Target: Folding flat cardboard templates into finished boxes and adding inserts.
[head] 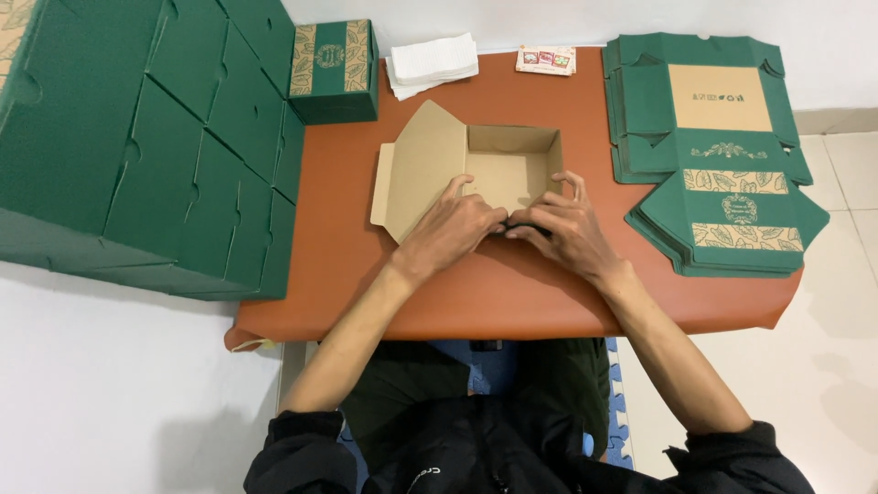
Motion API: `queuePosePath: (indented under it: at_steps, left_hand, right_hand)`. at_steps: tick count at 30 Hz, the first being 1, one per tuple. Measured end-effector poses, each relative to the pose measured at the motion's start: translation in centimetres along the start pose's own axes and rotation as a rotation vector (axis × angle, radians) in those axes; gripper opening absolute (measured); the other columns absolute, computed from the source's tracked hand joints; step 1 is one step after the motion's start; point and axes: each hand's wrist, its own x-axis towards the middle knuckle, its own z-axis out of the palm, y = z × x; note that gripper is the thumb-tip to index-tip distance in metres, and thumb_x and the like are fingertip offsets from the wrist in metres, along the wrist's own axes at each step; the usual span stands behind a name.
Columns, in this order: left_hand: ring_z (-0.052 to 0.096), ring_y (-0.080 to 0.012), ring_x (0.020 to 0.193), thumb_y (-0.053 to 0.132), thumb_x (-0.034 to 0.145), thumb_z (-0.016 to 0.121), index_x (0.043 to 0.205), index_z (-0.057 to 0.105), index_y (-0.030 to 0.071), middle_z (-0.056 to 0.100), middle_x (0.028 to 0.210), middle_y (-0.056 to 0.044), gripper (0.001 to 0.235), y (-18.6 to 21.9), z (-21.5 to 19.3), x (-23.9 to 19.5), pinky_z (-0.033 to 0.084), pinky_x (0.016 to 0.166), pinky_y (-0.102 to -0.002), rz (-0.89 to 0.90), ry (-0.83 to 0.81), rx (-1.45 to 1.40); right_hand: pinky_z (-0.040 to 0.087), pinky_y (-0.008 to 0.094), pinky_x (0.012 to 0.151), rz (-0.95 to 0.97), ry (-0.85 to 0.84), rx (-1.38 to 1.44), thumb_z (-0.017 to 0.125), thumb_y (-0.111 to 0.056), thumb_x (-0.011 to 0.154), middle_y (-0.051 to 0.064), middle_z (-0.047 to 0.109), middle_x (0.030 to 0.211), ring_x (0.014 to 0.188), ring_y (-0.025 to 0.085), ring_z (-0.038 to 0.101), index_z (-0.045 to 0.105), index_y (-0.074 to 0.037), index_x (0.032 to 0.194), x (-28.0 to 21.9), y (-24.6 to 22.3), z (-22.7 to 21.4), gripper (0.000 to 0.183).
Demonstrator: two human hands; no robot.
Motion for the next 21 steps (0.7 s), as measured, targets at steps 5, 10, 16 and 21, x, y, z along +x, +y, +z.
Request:
queuePosePath:
  at_steps: [5,10,16,21]
  left_hand:
    - [0.077,-0.0254,0.106,0.018,0.104,0.068,0.095,0.074,0.017,0.079,0.081,-0.005,0.011,-0.2,-2.7,0.0,0.021,0.127,-0.065,0.062,-0.074,-0.011]
    - [0.069,-0.021,0.123,0.024,0.097,0.077,0.095,0.077,0.021,0.082,0.097,0.003,0.003,-2.3,-3.2,-0.5,0.011,0.13,-0.069,0.117,-0.194,-0.036]
    - [0.071,-0.0261,0.12,-0.001,0.094,0.075,0.091,0.075,0.011,0.081,0.097,-0.003,0.012,-3.8,-2.4,-0.4,0.009,0.134,-0.064,0.064,-0.254,-0.209]
    - [0.071,-0.0187,0.119,-0.007,0.079,0.076,0.081,0.079,0.024,0.079,0.092,0.007,0.031,-7.1,-0.2,0.5,0.019,0.136,-0.054,0.092,-0.237,-0.194]
  right_hand:
    - [0.037,0.058,0.114,0.011,-0.01,0.125,0.07,-0.058,0.098,0.002,0.075,0.08,0.082,0.019,0.07,0.08,-0.014,0.107,1.1,-0.9,-2.3,0.046]
    - [0.053,0.051,0.103,0.265,0.073,0.161,0.061,-0.035,0.114,0.007,0.076,0.084,0.083,0.026,0.074,0.08,-0.009,0.104,1.8,0.1,-4.9,0.034]
    - [0.061,0.042,0.082,0.538,0.003,0.002,0.079,-0.014,0.112,0.015,0.078,0.09,0.089,0.034,0.078,0.082,-0.004,0.113,3.5,2.6,-6.8,0.01]
    - [0.062,0.048,0.074,0.657,-0.092,-0.07,0.076,-0.001,0.109,0.025,0.076,0.097,0.091,0.044,0.075,0.079,0.007,0.121,3.2,7.4,-5.8,0.015]
